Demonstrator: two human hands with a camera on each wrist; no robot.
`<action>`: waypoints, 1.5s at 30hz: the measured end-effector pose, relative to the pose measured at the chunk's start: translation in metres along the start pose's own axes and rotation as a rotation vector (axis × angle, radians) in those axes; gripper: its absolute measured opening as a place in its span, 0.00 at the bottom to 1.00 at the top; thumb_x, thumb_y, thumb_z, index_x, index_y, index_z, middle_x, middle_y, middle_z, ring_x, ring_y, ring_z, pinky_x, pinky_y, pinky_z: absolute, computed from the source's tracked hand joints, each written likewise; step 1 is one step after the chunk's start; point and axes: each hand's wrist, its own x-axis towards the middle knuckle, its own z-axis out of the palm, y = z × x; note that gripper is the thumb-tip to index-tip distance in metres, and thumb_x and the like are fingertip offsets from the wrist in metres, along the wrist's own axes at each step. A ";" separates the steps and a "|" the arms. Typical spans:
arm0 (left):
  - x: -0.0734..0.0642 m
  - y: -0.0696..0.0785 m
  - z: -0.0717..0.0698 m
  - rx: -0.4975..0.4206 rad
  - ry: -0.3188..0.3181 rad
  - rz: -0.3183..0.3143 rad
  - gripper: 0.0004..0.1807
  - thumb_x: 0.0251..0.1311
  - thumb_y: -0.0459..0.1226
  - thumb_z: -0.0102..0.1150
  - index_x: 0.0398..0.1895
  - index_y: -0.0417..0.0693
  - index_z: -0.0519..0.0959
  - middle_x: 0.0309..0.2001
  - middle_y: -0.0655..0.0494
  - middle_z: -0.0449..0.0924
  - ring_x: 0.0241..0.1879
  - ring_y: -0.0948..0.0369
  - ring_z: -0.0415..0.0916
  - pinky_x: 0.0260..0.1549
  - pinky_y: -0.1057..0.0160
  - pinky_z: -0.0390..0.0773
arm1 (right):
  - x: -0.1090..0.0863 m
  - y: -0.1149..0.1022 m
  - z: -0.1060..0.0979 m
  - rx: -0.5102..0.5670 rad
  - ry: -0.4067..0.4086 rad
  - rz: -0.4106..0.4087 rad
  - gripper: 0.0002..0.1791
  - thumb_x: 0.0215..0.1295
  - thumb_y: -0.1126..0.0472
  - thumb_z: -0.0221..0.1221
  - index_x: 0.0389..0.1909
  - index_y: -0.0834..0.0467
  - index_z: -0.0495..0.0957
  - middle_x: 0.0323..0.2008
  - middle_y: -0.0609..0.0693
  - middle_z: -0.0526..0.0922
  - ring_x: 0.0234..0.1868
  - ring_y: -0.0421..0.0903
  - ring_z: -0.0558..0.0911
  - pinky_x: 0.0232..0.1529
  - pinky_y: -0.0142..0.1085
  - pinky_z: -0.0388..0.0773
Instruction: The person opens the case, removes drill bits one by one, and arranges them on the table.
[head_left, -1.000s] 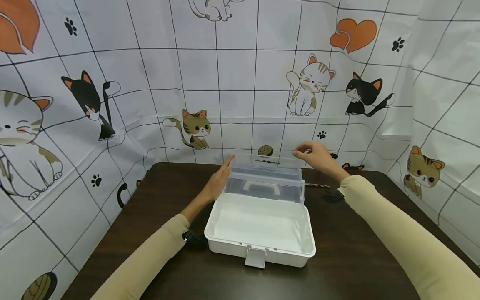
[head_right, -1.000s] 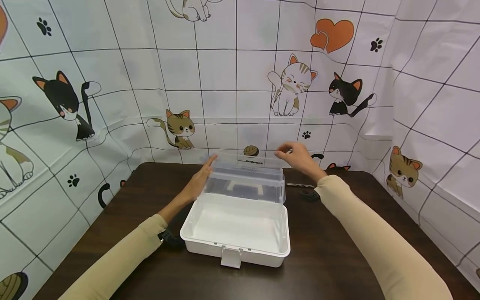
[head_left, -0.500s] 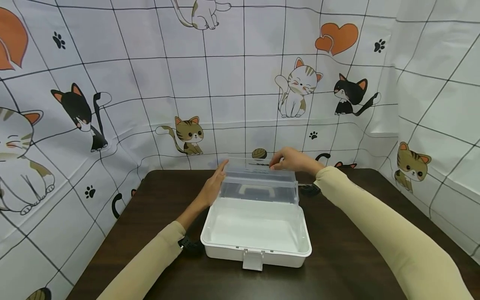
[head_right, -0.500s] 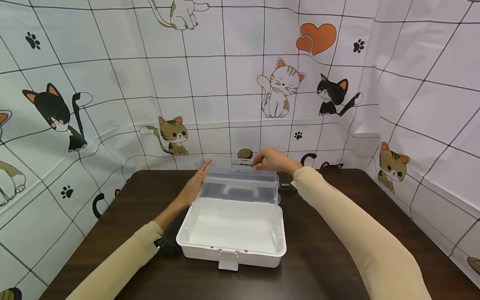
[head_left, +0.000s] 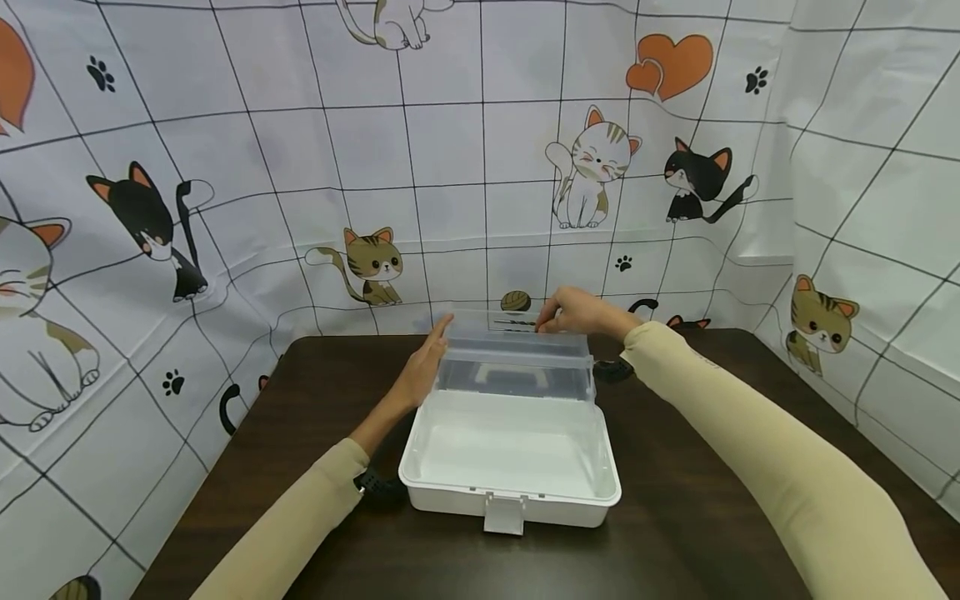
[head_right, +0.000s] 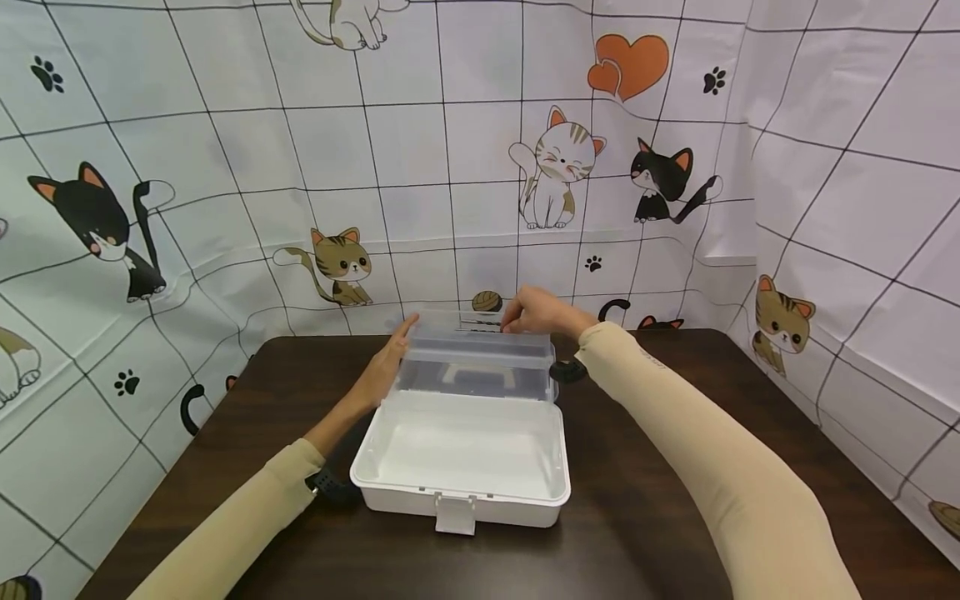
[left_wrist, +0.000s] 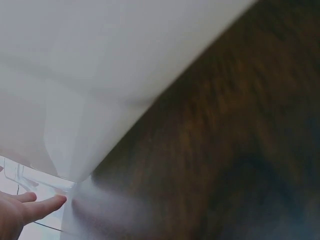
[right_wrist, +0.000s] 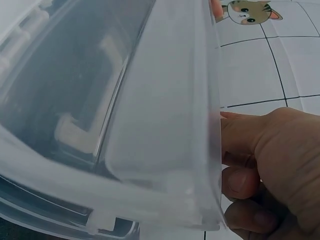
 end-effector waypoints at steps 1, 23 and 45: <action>0.000 0.000 0.000 0.002 -0.001 -0.001 0.30 0.80 0.52 0.29 0.83 0.67 0.51 0.79 0.52 0.52 0.72 0.44 0.59 0.67 0.38 0.57 | 0.000 0.001 -0.001 -0.001 0.002 -0.008 0.08 0.68 0.67 0.65 0.44 0.64 0.89 0.44 0.52 0.88 0.43 0.49 0.85 0.46 0.45 0.80; -0.006 0.020 -0.004 -0.058 -0.045 0.009 0.29 0.83 0.41 0.30 0.83 0.52 0.50 0.76 0.34 0.54 0.72 0.39 0.57 0.67 0.36 0.55 | -0.011 0.006 -0.001 0.015 0.012 0.021 0.09 0.71 0.68 0.62 0.46 0.63 0.88 0.47 0.53 0.86 0.46 0.51 0.83 0.46 0.47 0.80; 0.000 0.001 -0.004 -0.058 -0.048 0.010 0.29 0.83 0.45 0.29 0.84 0.58 0.47 0.79 0.44 0.49 0.73 0.40 0.55 0.68 0.35 0.53 | -0.043 0.021 -0.016 0.121 0.157 0.120 0.13 0.79 0.61 0.54 0.56 0.62 0.81 0.54 0.59 0.80 0.48 0.59 0.80 0.44 0.48 0.78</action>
